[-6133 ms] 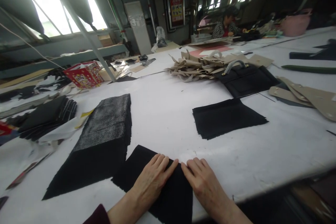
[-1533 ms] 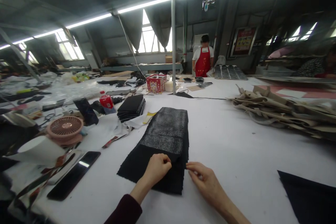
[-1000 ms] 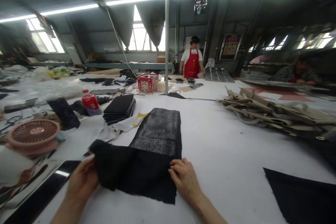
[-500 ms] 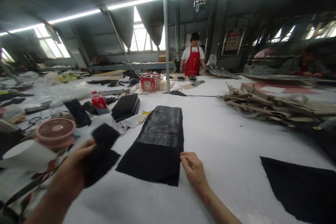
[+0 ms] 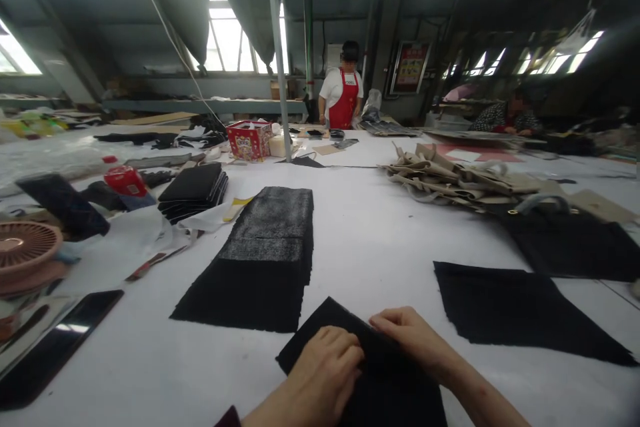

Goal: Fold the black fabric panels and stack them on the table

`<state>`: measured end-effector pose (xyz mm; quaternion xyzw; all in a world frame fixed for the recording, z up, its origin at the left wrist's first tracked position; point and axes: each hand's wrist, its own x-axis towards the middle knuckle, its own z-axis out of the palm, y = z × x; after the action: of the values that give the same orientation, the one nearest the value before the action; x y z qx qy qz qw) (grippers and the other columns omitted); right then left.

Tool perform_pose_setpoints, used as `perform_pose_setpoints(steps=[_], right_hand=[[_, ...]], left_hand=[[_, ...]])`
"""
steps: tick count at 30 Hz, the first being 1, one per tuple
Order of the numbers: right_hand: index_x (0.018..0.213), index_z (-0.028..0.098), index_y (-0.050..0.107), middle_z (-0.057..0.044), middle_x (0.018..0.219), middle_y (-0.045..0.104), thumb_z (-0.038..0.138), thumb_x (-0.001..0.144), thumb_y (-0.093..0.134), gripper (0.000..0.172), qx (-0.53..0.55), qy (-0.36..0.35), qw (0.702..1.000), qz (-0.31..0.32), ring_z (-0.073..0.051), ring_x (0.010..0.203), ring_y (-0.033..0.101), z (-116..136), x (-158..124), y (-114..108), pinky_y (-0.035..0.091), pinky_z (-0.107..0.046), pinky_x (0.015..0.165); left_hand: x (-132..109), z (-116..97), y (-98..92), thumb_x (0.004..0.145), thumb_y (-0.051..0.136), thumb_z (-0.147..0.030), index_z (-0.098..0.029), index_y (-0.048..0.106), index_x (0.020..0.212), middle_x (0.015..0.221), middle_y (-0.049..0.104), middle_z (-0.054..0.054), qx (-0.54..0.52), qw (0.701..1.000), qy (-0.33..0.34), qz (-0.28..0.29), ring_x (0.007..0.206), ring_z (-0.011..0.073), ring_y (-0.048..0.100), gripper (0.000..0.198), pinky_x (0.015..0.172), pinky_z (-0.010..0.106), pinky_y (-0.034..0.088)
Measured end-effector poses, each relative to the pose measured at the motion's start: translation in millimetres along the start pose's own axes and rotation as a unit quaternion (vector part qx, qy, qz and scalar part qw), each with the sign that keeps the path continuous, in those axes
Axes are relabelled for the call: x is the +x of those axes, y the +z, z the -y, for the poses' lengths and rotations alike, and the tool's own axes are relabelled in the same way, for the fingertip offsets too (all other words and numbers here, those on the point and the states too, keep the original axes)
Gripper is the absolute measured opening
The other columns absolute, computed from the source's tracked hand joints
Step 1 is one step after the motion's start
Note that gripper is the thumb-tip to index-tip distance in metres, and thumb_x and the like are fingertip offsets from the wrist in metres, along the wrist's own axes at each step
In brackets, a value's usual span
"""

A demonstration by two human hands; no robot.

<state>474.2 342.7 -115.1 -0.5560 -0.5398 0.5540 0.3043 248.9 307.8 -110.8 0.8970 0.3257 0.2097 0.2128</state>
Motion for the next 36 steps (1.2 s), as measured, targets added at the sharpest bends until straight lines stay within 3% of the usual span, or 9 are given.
perform_pose_setpoints(steps=[3, 5, 12, 16, 20, 28, 33, 36], right_hand=[[0.082, 0.017, 0.074, -0.001, 0.071, 0.068, 0.045, 0.082, 0.065, 0.03, -0.068, -0.036, 0.997, 0.014, -0.018, 0.068, 0.061, 0.3, 0.9, 8.8, 0.045, -0.027, 0.063], [0.091, 0.018, 0.076, -0.003, 0.076, 0.07, 0.041, 0.082, 0.063, 0.027, -0.107, -0.058, 0.992, -0.016, -0.02, 0.074, 0.063, -0.1, 5.7, 16.7, 0.048, -0.03, 0.07], [0.103, 0.019, 0.072, -0.008, 0.092, 0.071, 0.028, 0.086, 0.055, 0.026, -0.218, -0.135, 0.954, -0.157, -0.025, 0.086, 0.064, -19.5, 16.7, 35.6, 0.048, -0.038, 0.081], [0.106, 0.02, 0.068, -0.008, 0.086, 0.065, 0.026, 0.094, 0.045, 0.027, -0.265, -0.181, 0.923, -0.213, -0.024, 0.082, 0.061, -33.4, 11.4, 40.6, 0.048, -0.038, 0.076], [0.105, 0.022, 0.066, -0.006, 0.086, 0.062, 0.023, 0.097, 0.044, 0.024, -0.278, -0.232, 0.897, -0.253, -0.022, 0.082, 0.06, -41.6, 9.7, 49.1, 0.049, -0.035, 0.074], [0.118, 0.022, 0.06, -0.005, 0.086, 0.058, 0.016, 0.099, 0.042, 0.027, -0.318, -0.303, 0.85, -0.29, -0.021, 0.079, 0.059, -48.8, 11.4, 60.5, 0.05, -0.034, 0.071], [0.126, 0.02, 0.056, -0.007, 0.086, 0.058, 0.011, 0.097, 0.04, 0.034, -0.395, -0.35, 0.798, -0.292, -0.022, 0.078, 0.056, -51.2, 11.6, 62.7, 0.05, -0.037, 0.069], [0.128, 0.017, 0.054, -0.009, 0.088, 0.059, 0.007, 0.096, 0.038, 0.038, -0.439, -0.368, 0.765, -0.295, -0.023, 0.079, 0.056, -49.0, 11.5, 63.4, 0.05, -0.037, 0.069]], left_hand=[[-16.7, 12.4, -6.6, 0.083, 0.06, -0.007, -0.023, 0.058, 0.118, 0.126, 0.06, 0.004, 0.03, 0.999, -0.021, 0.014, 0.115, 0.0237, 0.055, 0.038, 0.102, 0.039, 0.045], [-18.7, 15.5, -6.4, 0.083, 0.061, -0.007, -0.024, 0.054, 0.126, 0.133, 0.057, 0.004, 0.037, 0.999, -0.011, 0.025, 0.123, 0.0234, 0.051, 0.046, 0.107, 0.038, 0.041], [5.7, 18.7, -13.7, 0.087, 0.065, -0.015, -0.024, 0.056, 0.125, 0.13, 0.059, 0.004, 0.019, 0.994, 0.073, 0.081, 0.125, 0.02, 0.05, 0.04, 0.112, 0.035, 0.036], [15.5, 25.3, -15.0, 0.089, 0.063, -0.018, -0.022, 0.056, 0.122, 0.121, 0.061, 0.005, 0.04, 0.996, 0.054, 0.062, 0.115, 0.0216, 0.054, 0.033, 0.104, 0.037, 0.043], [24.3, 35.9, -2.3, 0.093, 0.055, -0.016, -0.02, 0.058, 0.115, 0.11, 0.062, 0.005, 0.078, 0.997, 0.005, 0.018, 0.103, 0.0219, 0.056, 0.023, 0.093, 0.037, 0.047], [30.5, 46.8, 9.9, 0.097, 0.044, -0.015, -0.018, 0.059, 0.104, 0.101, 0.06, 0.006, 0.103, 0.995, 0.003, -0.003, 0.094, 0.0225, 0.055, 0.017, 0.085, 0.037, 0.047], [31.9, 46.6, 10.2, 0.095, 0.047, -0.013, -0.018, 0.046, 0.136, 0.111, 0.059, 0.009, 0.116, 0.993, -0.016, -0.012, 0.099, 0.0251, 0.054, 0.042, 0.087, 0.041, 0.048], [33.9, 48.1, 10.4, 0.094, 0.05, -0.014, -0.02, 0.04, 0.143, 0.115, 0.058, 0.009, 0.129, 0.991, -0.028, -0.012, 0.1, 0.0257, 0.054, 0.051, 0.089, 0.044, 0.048]])
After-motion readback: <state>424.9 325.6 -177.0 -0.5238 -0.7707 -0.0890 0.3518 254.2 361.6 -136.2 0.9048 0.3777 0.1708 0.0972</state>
